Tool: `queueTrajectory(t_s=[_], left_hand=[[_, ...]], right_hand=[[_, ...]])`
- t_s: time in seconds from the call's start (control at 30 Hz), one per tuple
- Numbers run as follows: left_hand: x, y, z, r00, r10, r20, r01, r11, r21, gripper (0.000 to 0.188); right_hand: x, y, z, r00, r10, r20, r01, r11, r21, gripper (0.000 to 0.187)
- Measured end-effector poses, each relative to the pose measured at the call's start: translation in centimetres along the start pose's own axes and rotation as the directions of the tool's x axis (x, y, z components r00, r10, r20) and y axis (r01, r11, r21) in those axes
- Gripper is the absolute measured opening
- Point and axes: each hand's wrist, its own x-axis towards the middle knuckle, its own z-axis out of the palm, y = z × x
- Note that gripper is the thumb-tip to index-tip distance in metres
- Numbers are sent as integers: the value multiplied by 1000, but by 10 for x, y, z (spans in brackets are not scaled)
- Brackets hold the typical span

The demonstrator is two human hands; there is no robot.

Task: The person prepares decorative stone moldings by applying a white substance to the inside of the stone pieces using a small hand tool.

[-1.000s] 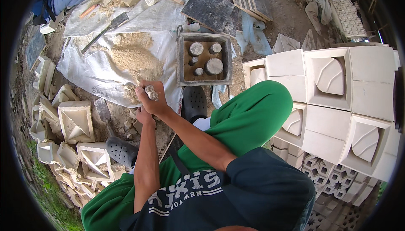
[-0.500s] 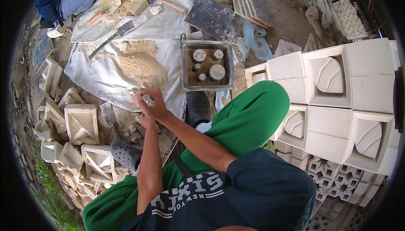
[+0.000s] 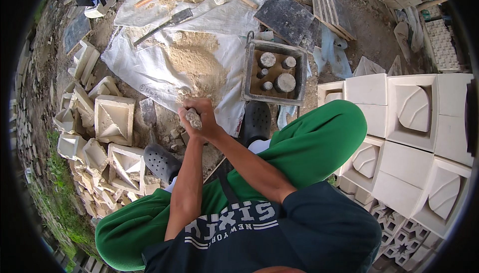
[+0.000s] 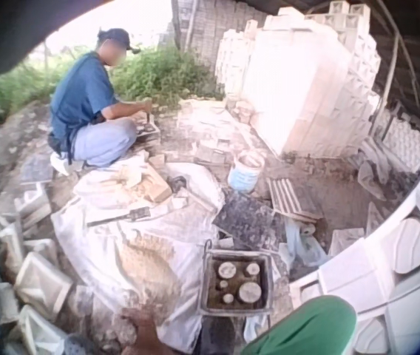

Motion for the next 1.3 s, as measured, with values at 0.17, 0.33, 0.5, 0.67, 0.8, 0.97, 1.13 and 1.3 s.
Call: queueTrajectory(t_s=[0.17, 0.33, 0.5, 0.67, 0.8, 0.97, 1.13, 1.3], left_hand=[[-16, 18, -32, 1000, -22, -1, 22, 999, -41, 32], [-13, 33, -45, 1000, -18, -2, 18, 999, -34, 31], [-27, 26, -56, 999, -41, -23, 41, 999, -37, 31], [-36, 27, -52, 997, -82, -15, 81, 995, -57, 31], [-24, 24, -38, 994, -108, 14, 108, 991, -77, 30], [-5, 11, -14, 991, -134, 20, 135, 985, -111, 30], [39, -36, -19, 976, 60, -210, -32, 990, 134, 29], [2, -5, 1, 899, 196, -392, -11, 904, 427, 25]], right_hand=[[-16, -25, 3, 983, -108, 146, 91, 989, 117, 16], [-29, 7, 20, 979, -77, 186, 78, 997, 4, 20], [-21, -15, 7, 985, -88, 150, 66, 988, 143, 21], [-6, -50, -7, 962, -137, 236, 104, 984, 147, 22], [-23, 0, 14, 964, -111, 243, 75, 985, 153, 16], [-9, 0, 9, 986, -38, 165, 4, 979, 202, 14], [15, -19, -24, 955, 288, 77, -294, 870, 395, 23], [13, 24, -10, 898, 440, -28, -407, 851, 331, 26]])
